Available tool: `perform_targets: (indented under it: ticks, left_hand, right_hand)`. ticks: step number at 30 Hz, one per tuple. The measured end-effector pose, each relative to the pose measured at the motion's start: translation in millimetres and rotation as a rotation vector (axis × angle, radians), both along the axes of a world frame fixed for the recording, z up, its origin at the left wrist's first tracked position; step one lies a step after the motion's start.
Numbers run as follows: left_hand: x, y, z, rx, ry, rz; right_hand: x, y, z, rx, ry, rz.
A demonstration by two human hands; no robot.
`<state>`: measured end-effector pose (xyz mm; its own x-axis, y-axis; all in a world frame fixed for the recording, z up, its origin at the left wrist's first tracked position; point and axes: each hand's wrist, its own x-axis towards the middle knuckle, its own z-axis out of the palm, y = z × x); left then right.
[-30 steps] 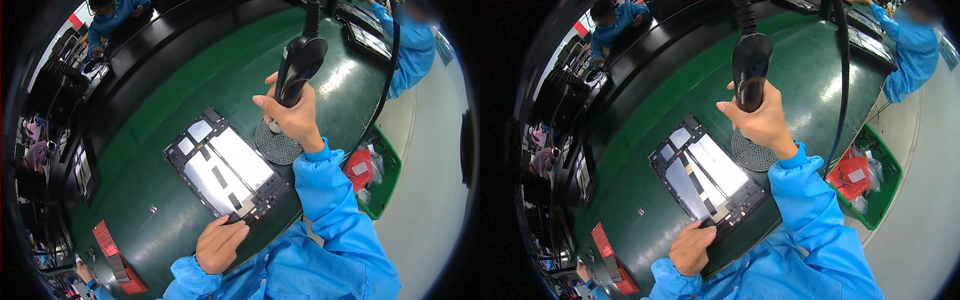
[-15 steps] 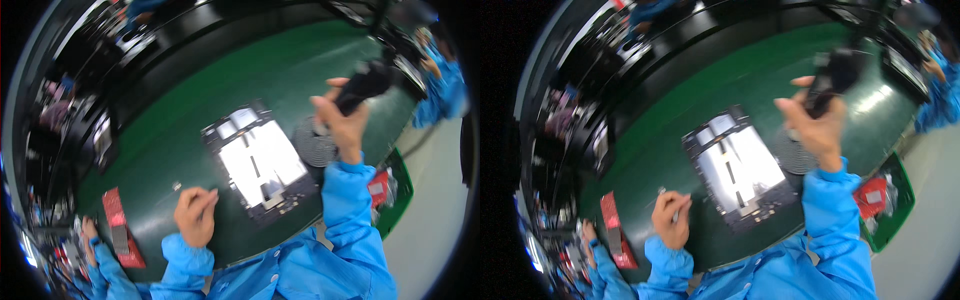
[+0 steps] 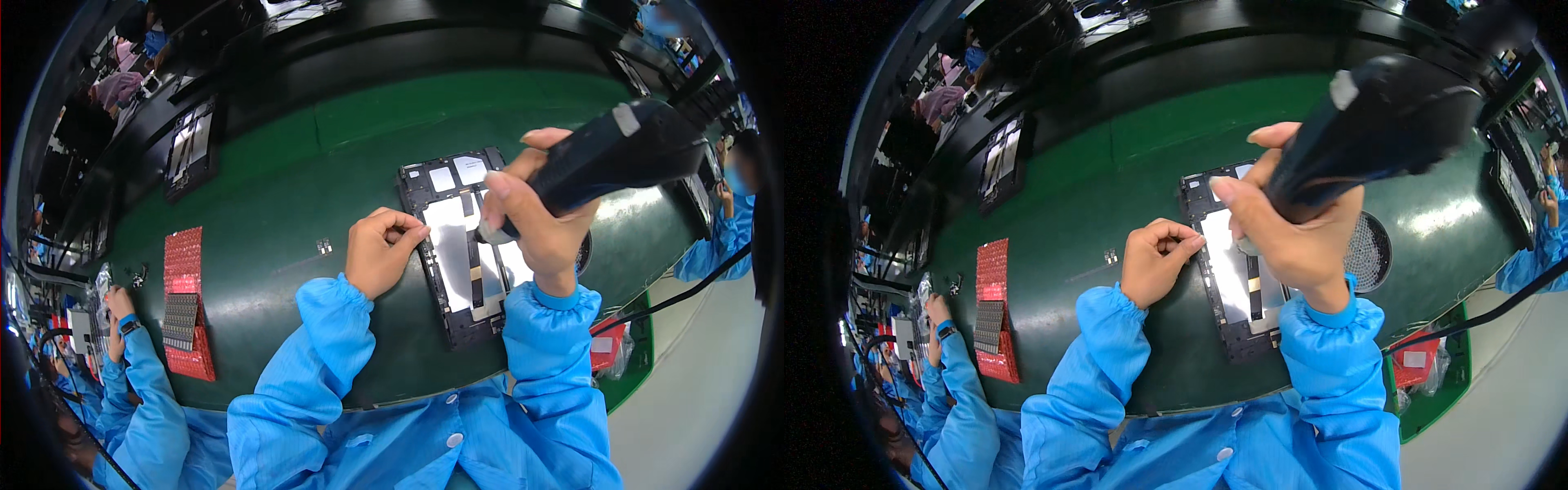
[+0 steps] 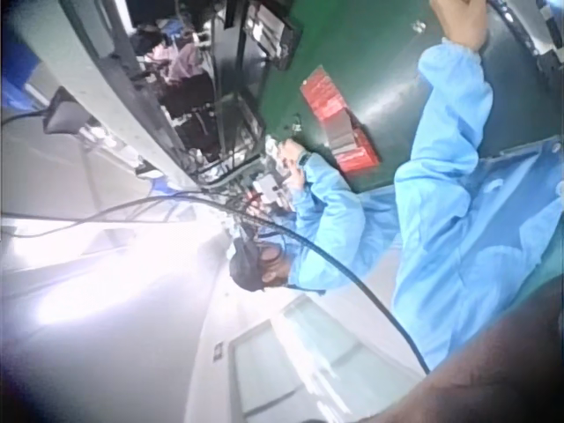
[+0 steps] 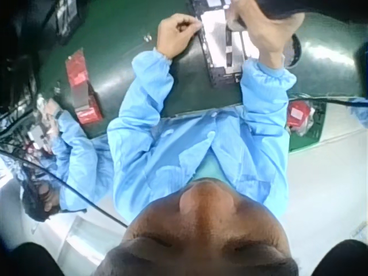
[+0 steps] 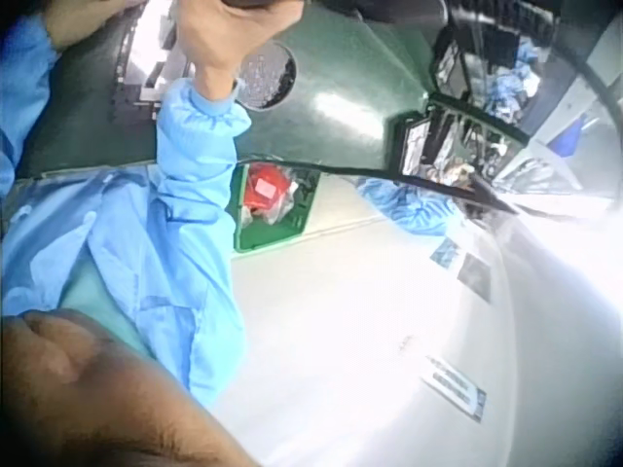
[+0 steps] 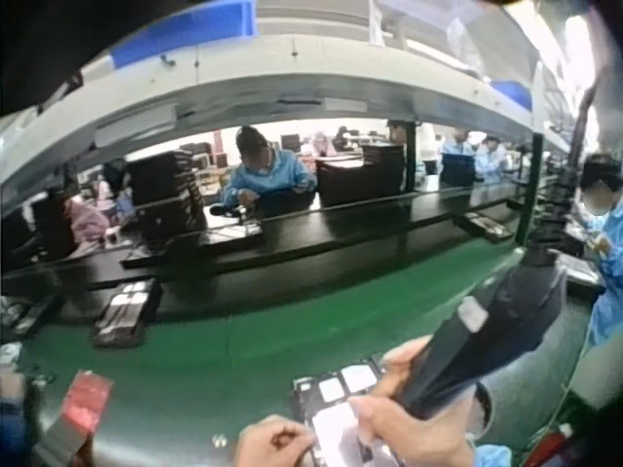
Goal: Assembling electronic devices on a production line using an electric screwdriver.
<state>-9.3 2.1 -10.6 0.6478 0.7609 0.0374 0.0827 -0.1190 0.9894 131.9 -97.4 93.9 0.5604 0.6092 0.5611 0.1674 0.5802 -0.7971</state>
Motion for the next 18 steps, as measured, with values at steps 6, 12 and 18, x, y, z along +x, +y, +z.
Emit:
perform_targets:
  ticks: [6, 12, 18]
  left_hand:
    - [3.2, 8.1, 2.2, 0.08, 0.038, 0.005]
    - [4.4, 21.6, 0.7, -0.062, 0.077, -0.07]
    - [7.4, 30.5, 11.4, -0.138, 0.192, -0.097]
  right_hand:
    - [-8.2, 32.9, -16.7, -0.06, -0.087, 0.048]
    - [-13.7, 47.5, -30.6, -0.088, -0.195, 0.062]
    - [-14.1, 51.3, -36.4, -0.125, -0.213, 0.061]
